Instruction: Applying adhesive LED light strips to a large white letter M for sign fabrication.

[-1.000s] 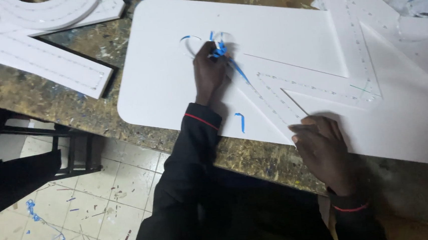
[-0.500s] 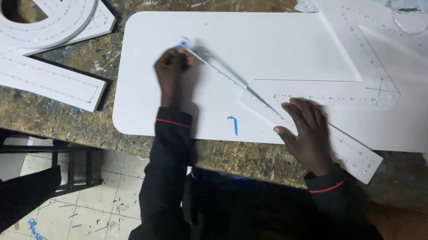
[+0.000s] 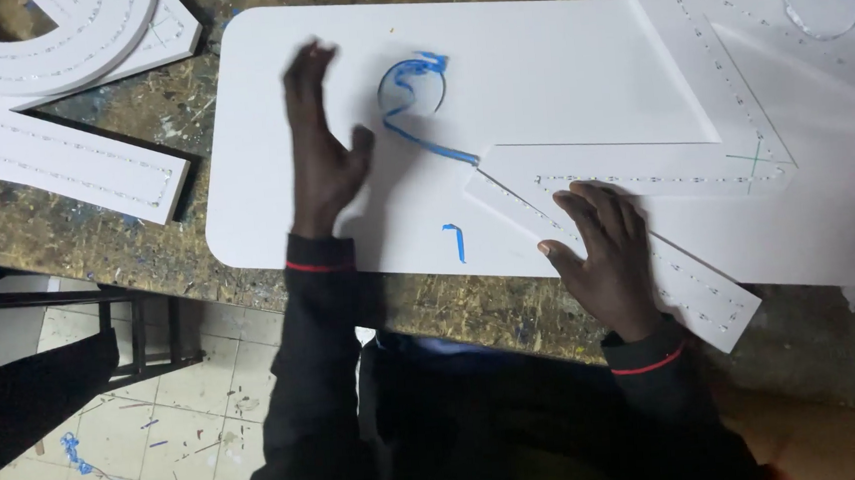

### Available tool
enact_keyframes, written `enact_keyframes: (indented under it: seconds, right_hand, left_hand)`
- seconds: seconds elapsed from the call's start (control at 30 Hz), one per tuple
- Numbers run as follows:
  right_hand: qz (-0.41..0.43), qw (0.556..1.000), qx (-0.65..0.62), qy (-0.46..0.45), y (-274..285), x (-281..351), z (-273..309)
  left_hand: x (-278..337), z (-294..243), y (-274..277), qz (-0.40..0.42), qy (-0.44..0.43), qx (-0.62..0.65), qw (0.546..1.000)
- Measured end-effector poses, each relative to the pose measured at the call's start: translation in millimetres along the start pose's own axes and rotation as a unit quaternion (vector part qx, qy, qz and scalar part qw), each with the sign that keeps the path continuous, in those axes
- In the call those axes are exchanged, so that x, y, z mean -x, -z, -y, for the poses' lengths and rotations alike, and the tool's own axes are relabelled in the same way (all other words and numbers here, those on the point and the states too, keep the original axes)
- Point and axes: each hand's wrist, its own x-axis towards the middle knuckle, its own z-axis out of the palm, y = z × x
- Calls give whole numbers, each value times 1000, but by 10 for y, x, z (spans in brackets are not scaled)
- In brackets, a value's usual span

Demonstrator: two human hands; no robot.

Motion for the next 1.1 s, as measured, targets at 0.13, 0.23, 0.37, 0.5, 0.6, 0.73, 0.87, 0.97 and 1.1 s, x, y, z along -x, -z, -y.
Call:
enact_keyframes:
  seconds: [0.13,0.23,0.37,0.5,0.6,0.73,0.87,0.97,1.1]
  right_hand:
    - [5,1000,-13,-7,-90,50,-105]
    - [12,1000,-11,-11,-89,70,-100]
    - [6,1000,-17,4,-57,30,-63]
    - [8,1000,-15,21,-21,10,-37]
    - [5,999,-29,14,-26,11,-33]
    - [10,1000,-22,12,-58,38,-69]
    - [18,999,-24,12,-28,22,-46]
    - [21,999,-27,9,-21,8,-31]
    - [20,999,-34,7,-28,15,-35]
  left_hand:
    - [442,-593,-631,24,131,107,985]
    - [646,-653,-971,129,161,-67,976]
    - [569,-689,-1171,93,175,-158,967]
    - [518,-538,-1348,90,215,-142,962]
    - [479,-639,-1349,75,251,-88,961]
    - [478,-755,-1322,39,261,5,965]
    - [544,-571,-1291,115,206,33,971]
    - [503,-497,-1287,172,176,6,969]
    - [380,-455,-1194,198,203,40,958]
